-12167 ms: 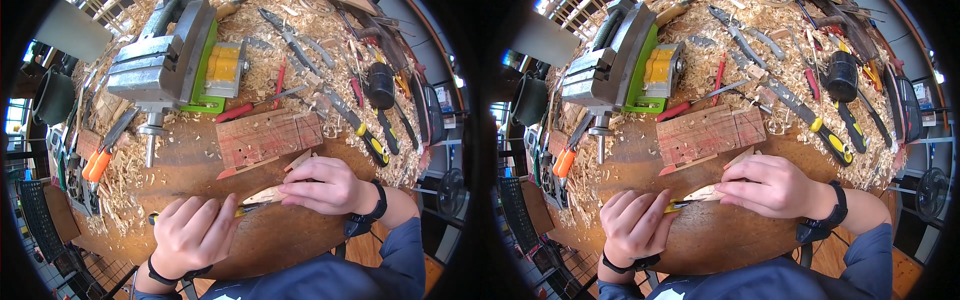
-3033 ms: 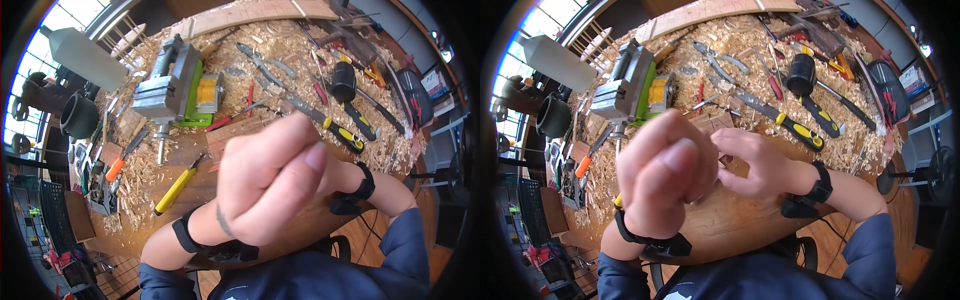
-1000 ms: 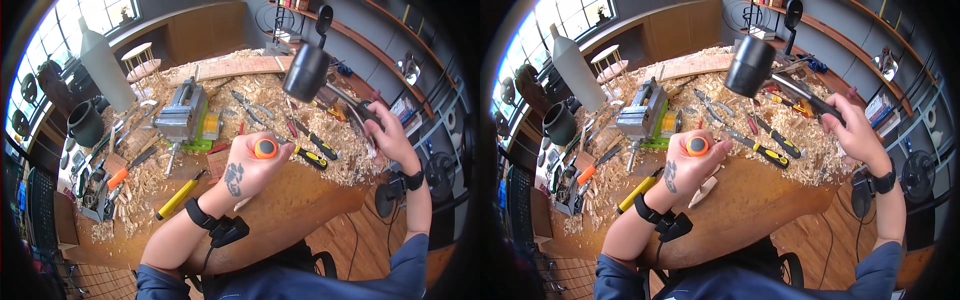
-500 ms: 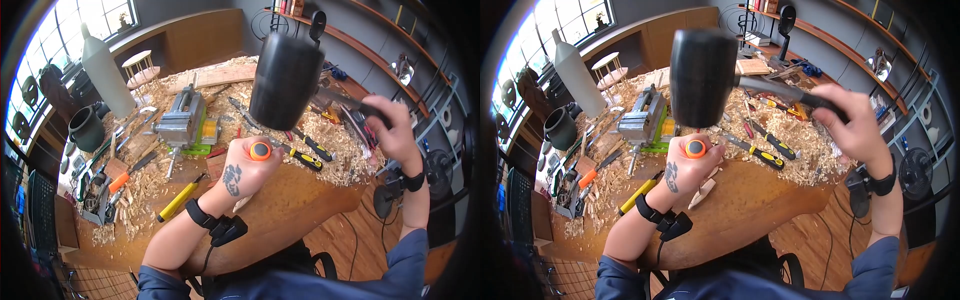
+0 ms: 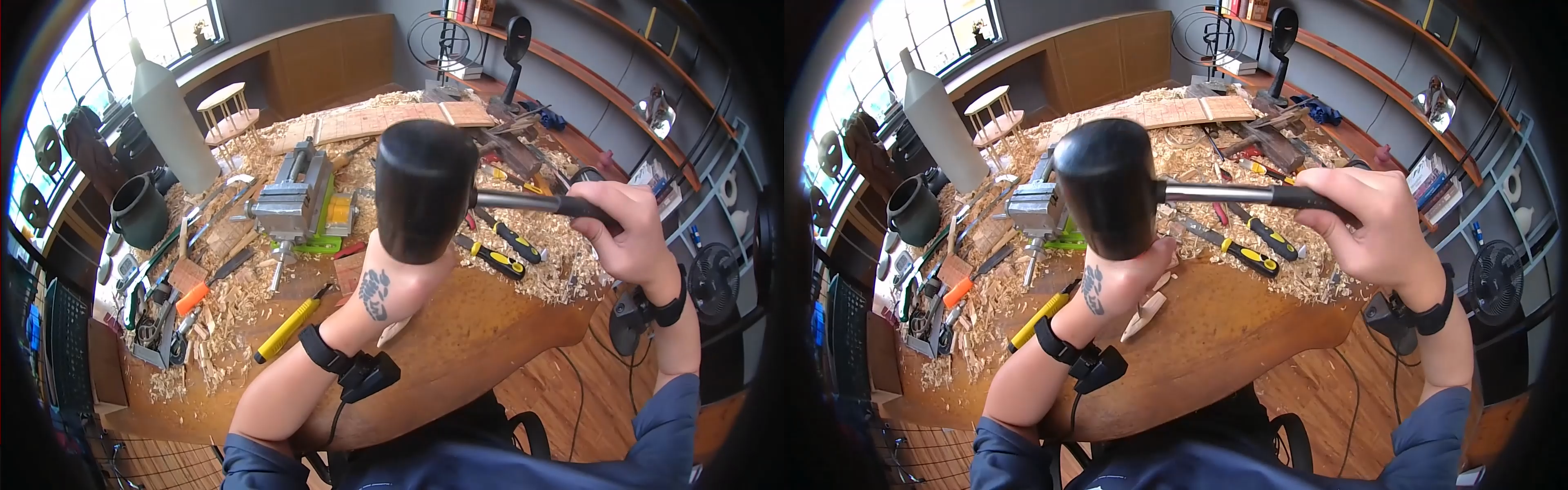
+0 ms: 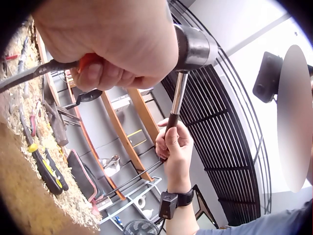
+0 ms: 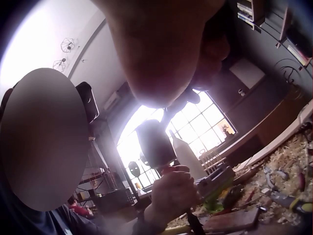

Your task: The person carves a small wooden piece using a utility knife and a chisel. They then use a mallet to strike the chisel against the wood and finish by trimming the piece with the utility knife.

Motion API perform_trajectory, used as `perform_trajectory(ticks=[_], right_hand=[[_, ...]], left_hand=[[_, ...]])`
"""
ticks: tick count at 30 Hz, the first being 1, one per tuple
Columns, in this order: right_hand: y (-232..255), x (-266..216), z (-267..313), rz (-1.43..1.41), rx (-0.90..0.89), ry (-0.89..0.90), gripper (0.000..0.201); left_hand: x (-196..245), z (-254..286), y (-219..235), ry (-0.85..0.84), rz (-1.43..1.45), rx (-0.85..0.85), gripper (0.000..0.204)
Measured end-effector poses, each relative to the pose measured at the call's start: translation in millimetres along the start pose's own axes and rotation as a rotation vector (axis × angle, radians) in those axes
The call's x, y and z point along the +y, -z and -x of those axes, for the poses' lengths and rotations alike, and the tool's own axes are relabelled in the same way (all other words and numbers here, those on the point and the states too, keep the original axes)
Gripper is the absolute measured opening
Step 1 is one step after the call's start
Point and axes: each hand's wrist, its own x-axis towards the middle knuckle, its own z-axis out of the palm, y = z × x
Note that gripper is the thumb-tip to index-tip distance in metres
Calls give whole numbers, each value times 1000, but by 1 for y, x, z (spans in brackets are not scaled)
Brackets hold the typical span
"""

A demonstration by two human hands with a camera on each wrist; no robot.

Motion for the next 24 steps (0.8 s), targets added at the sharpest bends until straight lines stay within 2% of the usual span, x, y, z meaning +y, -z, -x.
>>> perform_trajectory(ticks=[2,3,4,5,8,10,11,12,14,18,20,21,22,23,24], right_hand=[[-2,7,1,-4,73,-26,25],[-1,10,-1,29,121,3,25],[2,12,-3,63,169,31,25],[10,7,-3,47,178,-59,27],[14,12,1,-1,260,-56,30],[1,16,5,46,204,118,28],[2,7,9,64,43,43,28],[3,8,6,63,44,45,28],[7,10,2,126,161,78,27],[16,10,5,58,296,-55,28],[4,6,9,21,267,-5,28],[-4,10,11,22,186,81,28],[-5,0,11,33,87,29,28],[-2,1,8,64,110,33,27],[1,4,5,97,131,34,26]], left_hand=[[13,1,3,333,279,-41,25],[5,2,4,389,290,-76,25],[1,2,3,389,290,-76,25],[-1,2,2,357,275,-70,25],[-1,2,2,327,239,-61,26],[5,1,1,326,219,-58,26],[10,0,0,295,249,-23,26],[12,0,-1,265,279,13,26],[9,2,-1,317,298,-27,26],[6,1,3,352,233,-81,26],[9,0,3,408,224,-76,31],[9,0,1,299,201,-32,31],[9,0,-1,190,177,11,30],[13,0,-2,325,257,18,28],[11,1,-1,328,258,14,28]])
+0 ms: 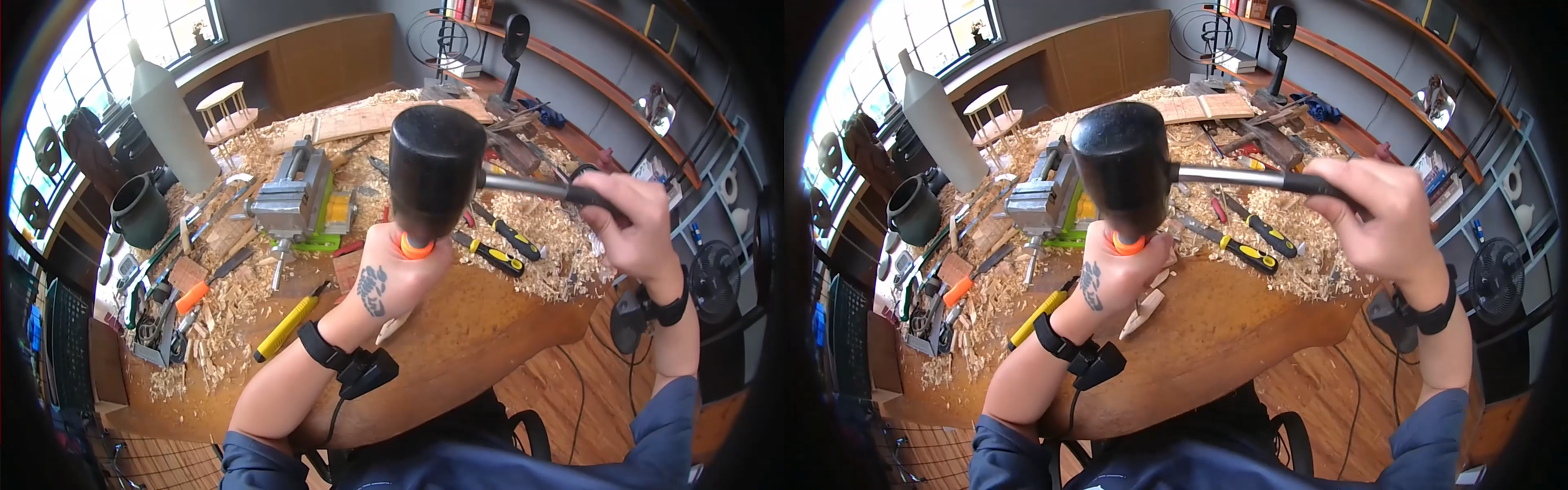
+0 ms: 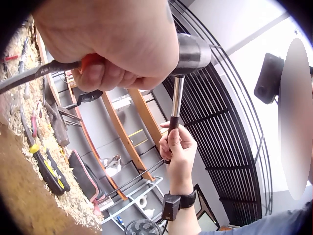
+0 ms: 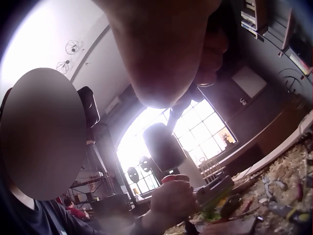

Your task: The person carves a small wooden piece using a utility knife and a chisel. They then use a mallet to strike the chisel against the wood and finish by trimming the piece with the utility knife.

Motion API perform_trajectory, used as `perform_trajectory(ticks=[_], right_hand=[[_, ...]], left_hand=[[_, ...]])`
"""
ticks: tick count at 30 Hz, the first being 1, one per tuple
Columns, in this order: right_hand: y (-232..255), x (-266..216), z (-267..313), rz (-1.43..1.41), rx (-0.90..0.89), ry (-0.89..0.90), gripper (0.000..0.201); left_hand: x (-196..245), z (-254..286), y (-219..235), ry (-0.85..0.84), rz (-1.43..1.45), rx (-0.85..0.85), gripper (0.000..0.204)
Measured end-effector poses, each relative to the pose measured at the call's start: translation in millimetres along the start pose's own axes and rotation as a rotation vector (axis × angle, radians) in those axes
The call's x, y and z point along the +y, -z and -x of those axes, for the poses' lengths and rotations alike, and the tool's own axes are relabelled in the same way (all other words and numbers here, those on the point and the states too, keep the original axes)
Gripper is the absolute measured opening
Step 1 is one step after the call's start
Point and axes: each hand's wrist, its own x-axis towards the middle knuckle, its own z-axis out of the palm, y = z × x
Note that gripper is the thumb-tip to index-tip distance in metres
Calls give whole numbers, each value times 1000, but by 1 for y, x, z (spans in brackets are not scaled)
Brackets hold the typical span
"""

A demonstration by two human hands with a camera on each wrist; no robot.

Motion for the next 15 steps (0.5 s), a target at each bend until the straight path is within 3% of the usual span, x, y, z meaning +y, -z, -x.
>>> perform_trajectory(ticks=[5,8,9,10,12,14,15], right_hand=[[14,9,-1,-16,165,-71,31],[-3,5,9,-48,145,23,30],[-6,2,8,-10,31,103,29],[-10,-4,10,-56,2,52,28],[-6,-3,5,-43,28,32,28],[-1,3,1,55,118,90,29],[2,4,3,38,150,20,29]], left_hand=[[-11,-5,5,-19,-47,-62,27],[-7,-4,7,-21,-59,-64,22],[-4,-4,8,-38,-83,-63,17],[-3,-4,8,-36,-85,-64,17],[-1,-2,7,91,-46,-51,12],[2,-2,4,107,77,-54,16],[1,-2,7,89,13,-82,18]])
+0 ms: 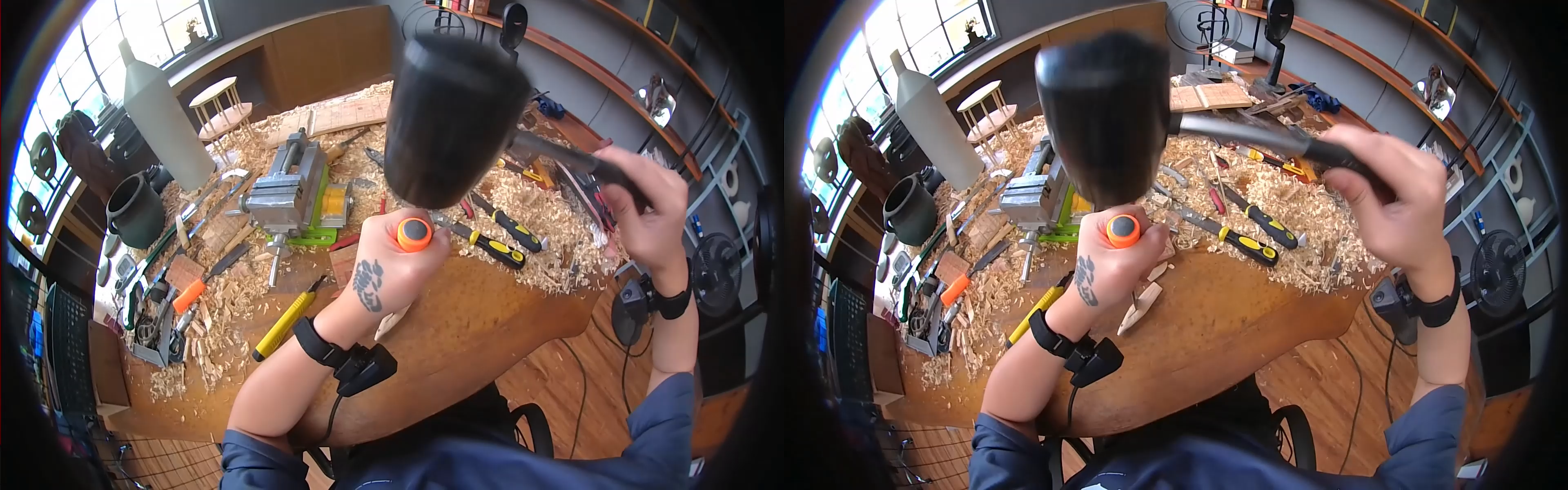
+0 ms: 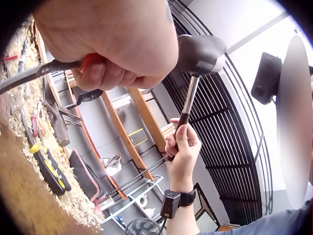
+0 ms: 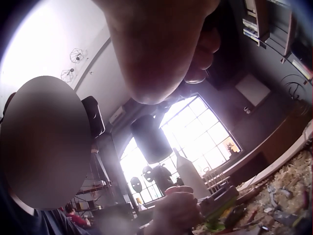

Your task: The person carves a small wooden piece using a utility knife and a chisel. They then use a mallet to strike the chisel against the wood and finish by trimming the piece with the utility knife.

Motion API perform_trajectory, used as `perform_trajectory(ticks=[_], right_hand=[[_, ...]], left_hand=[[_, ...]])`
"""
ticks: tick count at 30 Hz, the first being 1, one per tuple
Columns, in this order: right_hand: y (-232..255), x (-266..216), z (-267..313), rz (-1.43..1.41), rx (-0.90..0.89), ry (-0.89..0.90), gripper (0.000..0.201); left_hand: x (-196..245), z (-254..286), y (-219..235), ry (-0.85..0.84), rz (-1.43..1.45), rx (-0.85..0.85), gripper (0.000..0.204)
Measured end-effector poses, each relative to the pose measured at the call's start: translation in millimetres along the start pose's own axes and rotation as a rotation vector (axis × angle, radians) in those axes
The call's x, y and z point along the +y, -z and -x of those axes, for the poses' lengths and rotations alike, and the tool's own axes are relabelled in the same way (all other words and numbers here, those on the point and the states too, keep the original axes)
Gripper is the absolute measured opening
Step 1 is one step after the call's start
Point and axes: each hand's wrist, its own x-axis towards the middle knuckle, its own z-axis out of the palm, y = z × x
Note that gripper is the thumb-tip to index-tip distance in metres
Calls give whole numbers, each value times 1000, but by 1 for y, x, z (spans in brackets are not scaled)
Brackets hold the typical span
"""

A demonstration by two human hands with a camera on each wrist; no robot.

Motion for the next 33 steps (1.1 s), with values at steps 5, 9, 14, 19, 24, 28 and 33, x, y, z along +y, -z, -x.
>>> perform_trajectory(ticks=[5,9,14,19,24,28,33], right_hand=[[-12,0,7,-53,43,66,30],[-16,-6,13,-89,-169,-52,30],[-15,5,25,-70,-36,-147,27],[-11,28,49,-98,-64,-343,26],[-19,46,78,10,-127,-346,24],[-23,53,92,48,-169,-367,24],[-26,60,100,-35,-186,-603,25]], left_hand=[[-1,-1,6,47,-112,-44,21],[-4,-1,0,-152,-131,50,15],[-6,-2,4,-7,-35,-29,17],[4,-4,2,19,42,35,30],[1,-9,22,98,198,-100,33],[5,-4,22,77,227,-195,31],[8,-2,22,-30,79,-174,32]])
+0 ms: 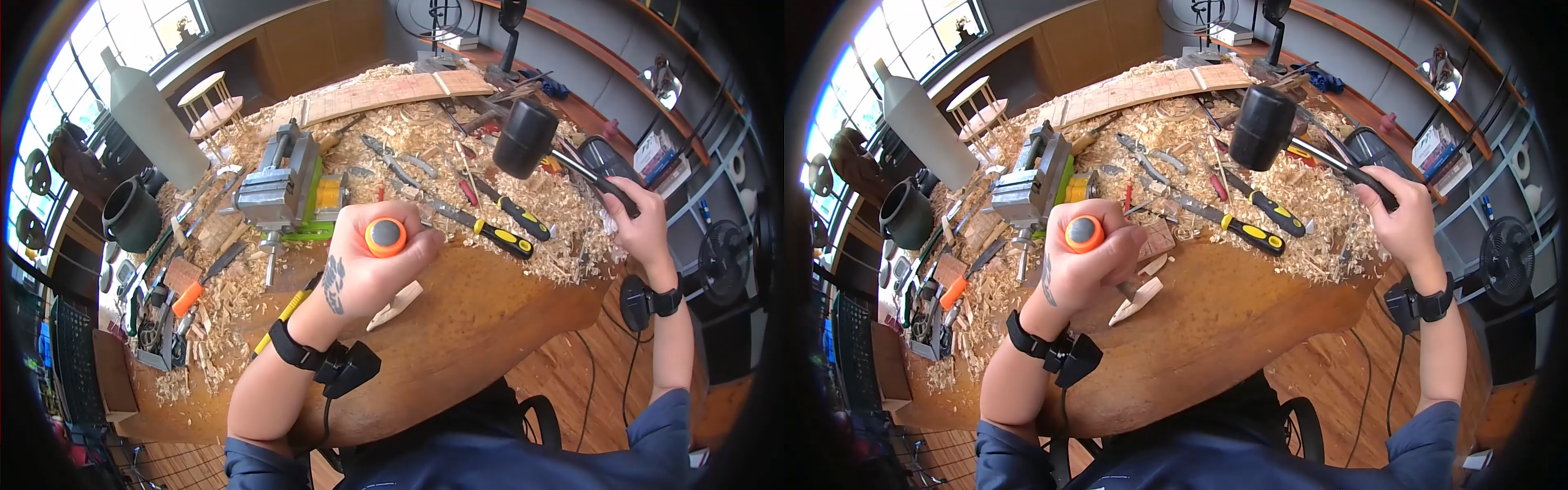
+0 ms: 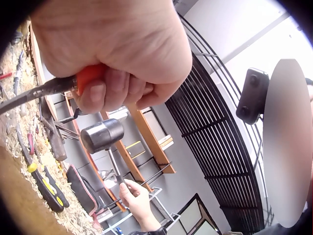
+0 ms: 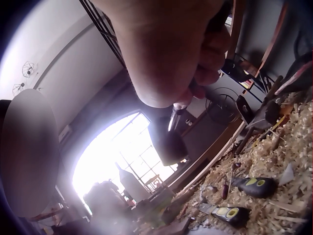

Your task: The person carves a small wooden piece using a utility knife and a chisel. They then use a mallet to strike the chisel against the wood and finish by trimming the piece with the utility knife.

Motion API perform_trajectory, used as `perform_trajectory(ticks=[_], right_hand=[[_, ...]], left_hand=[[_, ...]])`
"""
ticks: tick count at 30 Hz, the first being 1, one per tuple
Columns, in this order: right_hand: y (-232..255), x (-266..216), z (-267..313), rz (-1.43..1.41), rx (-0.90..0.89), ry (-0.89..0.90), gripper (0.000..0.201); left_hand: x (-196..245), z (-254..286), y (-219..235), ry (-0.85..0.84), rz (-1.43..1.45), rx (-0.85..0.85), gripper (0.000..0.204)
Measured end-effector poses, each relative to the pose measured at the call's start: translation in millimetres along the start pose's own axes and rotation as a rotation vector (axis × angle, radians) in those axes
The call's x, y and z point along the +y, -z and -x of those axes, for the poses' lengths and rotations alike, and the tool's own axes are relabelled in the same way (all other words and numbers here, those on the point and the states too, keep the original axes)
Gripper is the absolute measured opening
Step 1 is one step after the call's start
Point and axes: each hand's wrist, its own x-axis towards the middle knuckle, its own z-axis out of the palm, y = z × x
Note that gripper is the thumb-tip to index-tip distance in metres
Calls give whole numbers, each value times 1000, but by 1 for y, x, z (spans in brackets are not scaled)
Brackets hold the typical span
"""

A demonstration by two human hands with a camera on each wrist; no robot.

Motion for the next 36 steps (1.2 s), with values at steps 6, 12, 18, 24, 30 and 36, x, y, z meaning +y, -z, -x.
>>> perform_trajectory(ticks=[6,12,18,24,30,36], right_hand=[[11,-23,-9,-77,68,96,29],[31,-81,-35,-82,82,351,30],[33,-102,-59,-202,215,518,37],[26,-120,-35,-13,-57,518,36],[38,-104,-43,-113,251,442,36],[23,-122,-26,-17,-37,564,38]], left_hand=[[-5,-2,-3,56,27,36,29],[-13,-5,-8,36,-20,68,28],[-15,-5,-5,57,4,105,26],[-7,-4,-7,77,-194,151,17],[-17,-7,-11,-53,-85,108,28],[-4,-4,-7,98,-167,122,20]])
